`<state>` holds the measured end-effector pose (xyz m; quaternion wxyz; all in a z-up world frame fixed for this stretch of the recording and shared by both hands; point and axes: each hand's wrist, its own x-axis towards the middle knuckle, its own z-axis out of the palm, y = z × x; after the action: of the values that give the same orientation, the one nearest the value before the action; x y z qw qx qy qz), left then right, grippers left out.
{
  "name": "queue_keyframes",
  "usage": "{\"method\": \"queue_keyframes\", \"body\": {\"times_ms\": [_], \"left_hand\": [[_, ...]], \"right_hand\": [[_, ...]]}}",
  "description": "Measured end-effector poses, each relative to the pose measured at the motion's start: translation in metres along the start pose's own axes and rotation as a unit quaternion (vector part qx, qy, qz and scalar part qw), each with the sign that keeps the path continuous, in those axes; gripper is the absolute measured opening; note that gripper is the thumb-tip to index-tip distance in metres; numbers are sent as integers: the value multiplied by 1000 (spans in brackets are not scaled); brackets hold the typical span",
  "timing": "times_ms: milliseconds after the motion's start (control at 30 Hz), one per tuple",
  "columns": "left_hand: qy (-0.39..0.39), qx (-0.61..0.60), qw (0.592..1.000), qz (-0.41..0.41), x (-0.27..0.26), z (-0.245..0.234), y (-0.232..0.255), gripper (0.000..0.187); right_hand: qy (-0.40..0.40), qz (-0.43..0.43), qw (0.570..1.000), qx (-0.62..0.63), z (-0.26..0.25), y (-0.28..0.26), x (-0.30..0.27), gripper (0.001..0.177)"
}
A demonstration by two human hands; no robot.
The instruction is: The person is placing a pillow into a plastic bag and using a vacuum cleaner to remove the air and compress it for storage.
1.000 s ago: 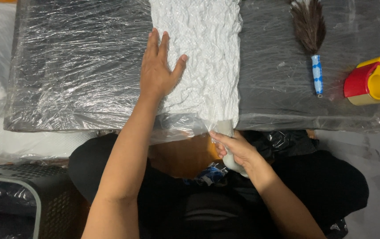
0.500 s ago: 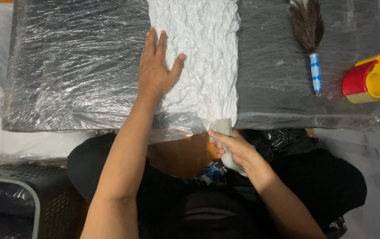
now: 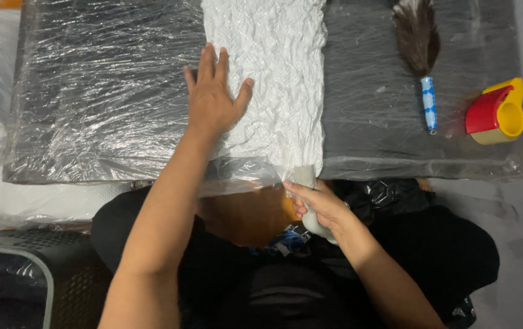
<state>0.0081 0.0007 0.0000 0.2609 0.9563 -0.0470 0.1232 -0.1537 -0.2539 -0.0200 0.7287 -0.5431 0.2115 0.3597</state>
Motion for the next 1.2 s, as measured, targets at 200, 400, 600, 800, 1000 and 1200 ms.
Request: {"method": "queue_keyframes", "body": {"times_ms": [200,400,600,800,1000,1200], "left_hand": [[106,162,973,128,47,24,6,65],[-74,105,984,121,111,58,66,84],[11,152,972,177,165,116,76,92],[-22,238,963,125,184,121,83,99],[-32,290,946,145,200,116,83,85],[57,203,970,120,201,113,65,101]], "right_hand": [[20,25,999,17,-1,2,0,26],[-9,12,999,37,-5,8,4,22],[12,1,999,-39,-9,13,7,28],[18,26,998,-47,-9,9,8,32],[15,14,999,-32,-1,0,1,17],[-1,-5,1000,-20,-14,16,8,22]]}}
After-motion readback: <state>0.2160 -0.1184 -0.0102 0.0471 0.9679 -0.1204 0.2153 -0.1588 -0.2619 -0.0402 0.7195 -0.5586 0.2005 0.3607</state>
